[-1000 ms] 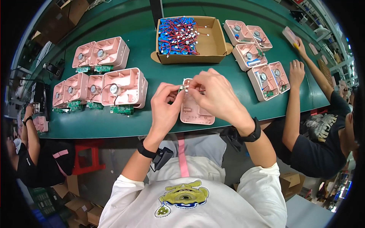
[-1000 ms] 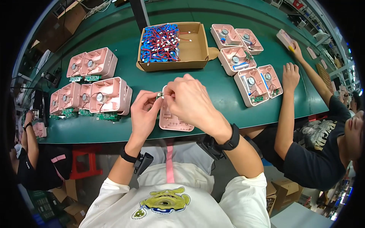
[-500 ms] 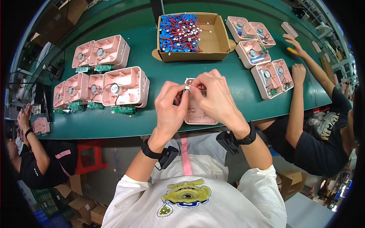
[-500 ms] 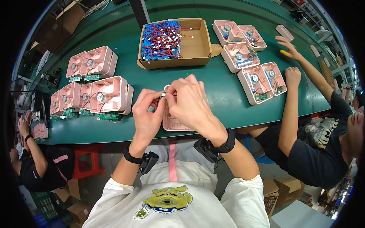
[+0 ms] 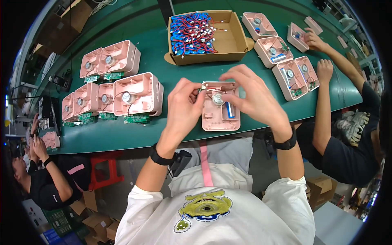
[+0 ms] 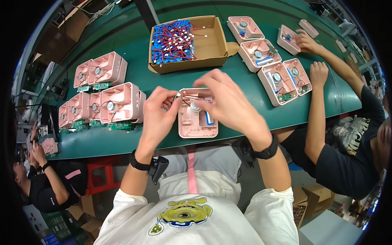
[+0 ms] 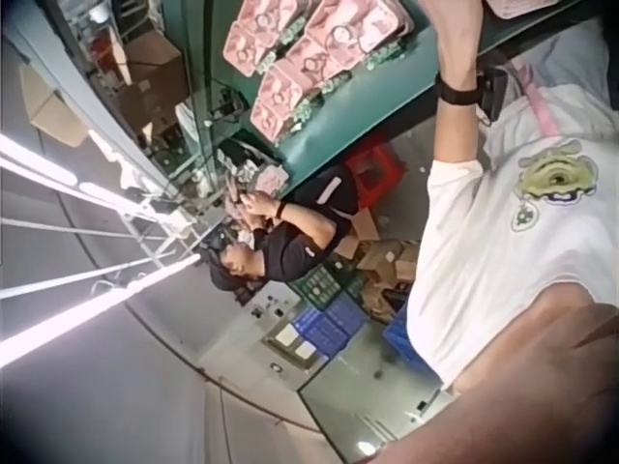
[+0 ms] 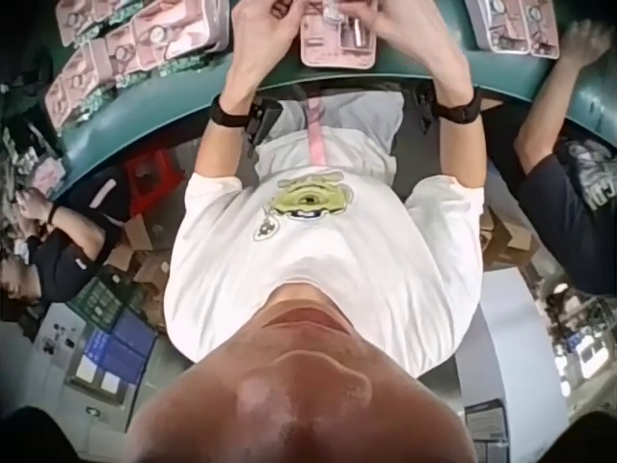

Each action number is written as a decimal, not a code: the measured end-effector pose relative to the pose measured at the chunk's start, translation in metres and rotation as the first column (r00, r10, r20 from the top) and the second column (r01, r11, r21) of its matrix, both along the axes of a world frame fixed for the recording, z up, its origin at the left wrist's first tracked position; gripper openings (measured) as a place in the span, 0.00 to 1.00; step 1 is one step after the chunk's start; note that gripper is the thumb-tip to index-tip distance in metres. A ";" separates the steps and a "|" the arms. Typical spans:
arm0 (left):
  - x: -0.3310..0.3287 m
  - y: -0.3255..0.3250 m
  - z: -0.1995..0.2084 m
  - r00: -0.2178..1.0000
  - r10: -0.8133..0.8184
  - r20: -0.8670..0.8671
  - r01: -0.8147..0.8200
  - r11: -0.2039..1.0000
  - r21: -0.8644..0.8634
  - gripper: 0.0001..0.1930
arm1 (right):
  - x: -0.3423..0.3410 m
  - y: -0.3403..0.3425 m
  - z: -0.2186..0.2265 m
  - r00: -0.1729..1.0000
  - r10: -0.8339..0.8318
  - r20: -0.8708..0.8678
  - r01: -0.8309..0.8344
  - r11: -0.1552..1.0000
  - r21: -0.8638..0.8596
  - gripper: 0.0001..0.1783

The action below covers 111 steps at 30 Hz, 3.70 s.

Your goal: The person is manually assembling small electronic components into pink plastic enclosures on a production line.

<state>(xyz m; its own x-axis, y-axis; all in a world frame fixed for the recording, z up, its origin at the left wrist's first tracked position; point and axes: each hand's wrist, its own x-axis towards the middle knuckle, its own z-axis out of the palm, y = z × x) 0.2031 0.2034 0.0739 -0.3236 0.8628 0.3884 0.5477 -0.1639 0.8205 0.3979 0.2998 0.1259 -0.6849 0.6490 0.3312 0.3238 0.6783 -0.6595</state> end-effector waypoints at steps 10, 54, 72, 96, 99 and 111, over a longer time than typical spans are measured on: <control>0.006 0.025 0.029 0.956 -0.051 -0.290 0.024 0.995 -0.096 0.07 | 0.001 -0.037 -0.023 0.884 -0.253 0.393 0.123 0.937 0.326 0.16; 0.020 -0.003 -0.024 0.914 -0.056 -0.403 0.151 0.966 0.209 0.08 | 0.042 0.004 0.001 0.978 0.205 0.039 -0.208 0.973 0.100 0.18; 0.031 0.003 -0.019 0.965 -0.054 -0.255 0.071 0.996 0.060 0.08 | -0.019 0.049 -0.026 0.944 0.304 -0.127 -0.305 0.952 0.011 0.14; -0.001 -0.007 0.040 0.915 -0.364 -0.173 0.288 0.891 -0.351 0.10 | -0.017 0.036 -0.049 0.947 0.266 -0.181 -0.292 0.947 -0.134 0.19; -0.015 0.004 0.046 0.864 -0.490 -0.116 0.373 0.778 -0.506 0.11 | -0.020 0.030 -0.050 0.952 0.239 -0.192 -0.265 0.956 -0.123 0.18; -0.008 -0.024 0.032 0.865 -0.374 -0.335 0.192 0.864 -0.466 0.13 | -0.021 0.014 -0.050 0.980 0.104 -0.170 -0.101 0.995 0.026 0.18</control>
